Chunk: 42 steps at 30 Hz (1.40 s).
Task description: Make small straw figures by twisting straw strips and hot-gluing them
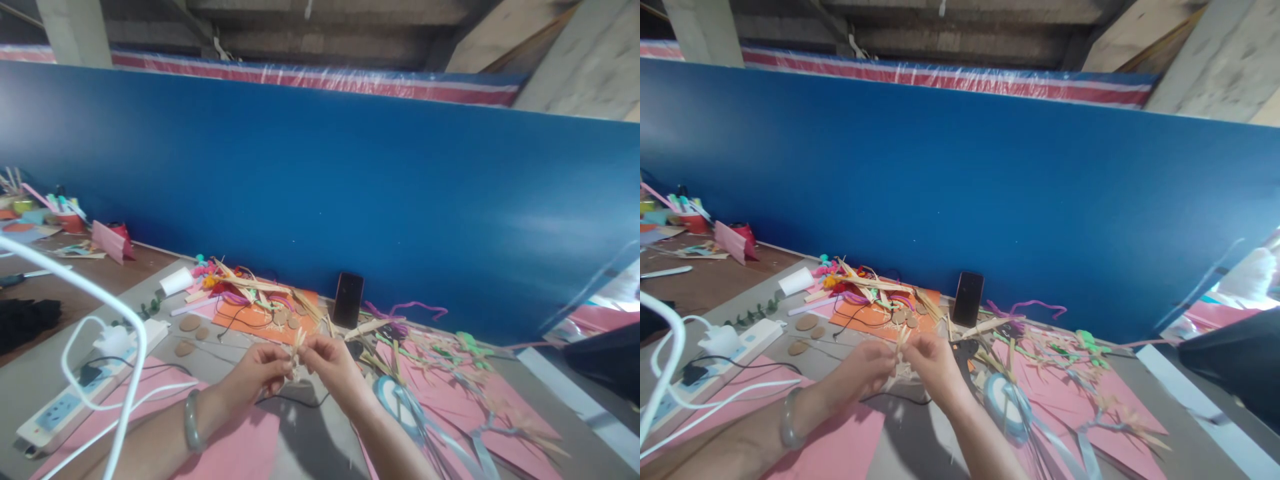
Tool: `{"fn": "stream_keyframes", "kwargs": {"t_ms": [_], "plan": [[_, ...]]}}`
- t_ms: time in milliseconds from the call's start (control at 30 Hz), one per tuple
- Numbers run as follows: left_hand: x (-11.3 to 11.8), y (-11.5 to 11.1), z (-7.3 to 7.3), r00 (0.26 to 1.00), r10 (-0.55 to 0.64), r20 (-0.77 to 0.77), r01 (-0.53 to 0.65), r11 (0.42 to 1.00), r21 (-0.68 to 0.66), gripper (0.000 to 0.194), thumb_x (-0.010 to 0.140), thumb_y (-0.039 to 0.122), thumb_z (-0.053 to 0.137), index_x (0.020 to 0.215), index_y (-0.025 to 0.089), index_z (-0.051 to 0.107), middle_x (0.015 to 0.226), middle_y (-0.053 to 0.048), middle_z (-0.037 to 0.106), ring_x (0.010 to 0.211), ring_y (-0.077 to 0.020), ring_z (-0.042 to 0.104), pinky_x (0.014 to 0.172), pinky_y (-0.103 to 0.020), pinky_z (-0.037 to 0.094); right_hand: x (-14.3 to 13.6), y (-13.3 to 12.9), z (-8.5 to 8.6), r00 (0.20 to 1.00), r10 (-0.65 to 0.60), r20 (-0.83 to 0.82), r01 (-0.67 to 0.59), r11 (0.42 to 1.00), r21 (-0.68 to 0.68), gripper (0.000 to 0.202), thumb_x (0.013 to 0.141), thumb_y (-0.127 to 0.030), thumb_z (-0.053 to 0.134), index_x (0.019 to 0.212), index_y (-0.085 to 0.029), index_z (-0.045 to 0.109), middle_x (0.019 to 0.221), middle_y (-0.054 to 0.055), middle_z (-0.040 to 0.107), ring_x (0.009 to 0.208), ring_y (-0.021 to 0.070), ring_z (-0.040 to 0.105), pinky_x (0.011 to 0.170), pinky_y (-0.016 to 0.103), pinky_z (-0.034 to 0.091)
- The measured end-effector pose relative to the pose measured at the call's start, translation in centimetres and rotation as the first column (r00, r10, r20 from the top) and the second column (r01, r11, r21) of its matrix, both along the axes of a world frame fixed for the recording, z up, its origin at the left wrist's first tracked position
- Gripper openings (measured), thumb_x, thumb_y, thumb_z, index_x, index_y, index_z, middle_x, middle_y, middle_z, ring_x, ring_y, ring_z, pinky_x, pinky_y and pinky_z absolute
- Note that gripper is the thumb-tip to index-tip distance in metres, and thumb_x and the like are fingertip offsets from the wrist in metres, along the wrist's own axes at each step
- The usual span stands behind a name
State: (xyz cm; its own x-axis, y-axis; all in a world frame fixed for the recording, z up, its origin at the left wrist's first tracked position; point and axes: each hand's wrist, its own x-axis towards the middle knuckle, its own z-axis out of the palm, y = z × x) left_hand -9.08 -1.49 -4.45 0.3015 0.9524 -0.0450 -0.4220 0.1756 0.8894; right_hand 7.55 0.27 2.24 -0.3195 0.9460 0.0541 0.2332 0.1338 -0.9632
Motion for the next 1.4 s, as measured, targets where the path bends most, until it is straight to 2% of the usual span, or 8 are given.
{"fn": "stream_keyframes", "kwargs": {"t_ms": [500,767,1033,1400], "plan": [[0.39,-0.36,0.59,0.996,0.092,-0.017,-0.092,0.996,-0.009,0.021,0.068,0.028,0.078,0.063,0.014,0.063,0.049,0.003,0.054,0.038,-0.0053,0.041,0.037,-0.017,0.027,-0.40,-0.26,-0.14,0.996,-0.086,0.030,0.086,0.996,0.009,0.022,0.074,-0.026,0.060,0.054,-0.017,0.056,0.049,-0.005,0.050,0.048,0.0089,0.040,0.049,0.023,0.030],[0.38,-0.34,0.44,0.992,0.119,-0.036,-0.120,0.993,-0.020,0.021,0.068,0.029,0.078,0.064,0.014,0.065,0.044,0.005,0.052,0.036,-0.0059,0.042,0.037,-0.017,0.030,-0.41,-0.31,-0.38,0.998,-0.068,0.004,0.067,0.995,0.067,0.025,0.077,-0.030,0.060,0.057,-0.017,0.055,0.051,-0.005,0.047,0.051,0.0095,0.040,0.050,0.023,0.031],[0.32,-0.01,-0.16,0.993,0.110,-0.039,-0.108,0.994,0.032,0.021,0.070,0.030,0.077,0.065,0.013,0.066,0.045,0.004,0.053,0.036,-0.0067,0.045,0.037,-0.018,0.033,-0.34,-0.81,0.06,0.990,-0.095,0.100,0.069,0.970,0.233,0.024,0.081,-0.030,0.058,0.061,-0.017,0.059,0.058,-0.002,0.053,0.060,0.0131,0.048,0.060,0.025,0.038],[0.19,-0.14,0.57,0.992,0.101,-0.079,-0.096,0.993,0.071,0.026,0.071,0.035,0.078,0.064,0.013,0.066,0.041,0.004,0.054,0.034,-0.0074,0.047,0.038,-0.018,0.032,-0.38,-0.94,0.17,0.987,-0.086,0.138,0.049,0.966,0.254,0.026,0.084,-0.031,0.057,0.062,-0.017,0.059,0.059,-0.002,0.054,0.061,0.0136,0.048,0.059,0.024,0.036]]}}
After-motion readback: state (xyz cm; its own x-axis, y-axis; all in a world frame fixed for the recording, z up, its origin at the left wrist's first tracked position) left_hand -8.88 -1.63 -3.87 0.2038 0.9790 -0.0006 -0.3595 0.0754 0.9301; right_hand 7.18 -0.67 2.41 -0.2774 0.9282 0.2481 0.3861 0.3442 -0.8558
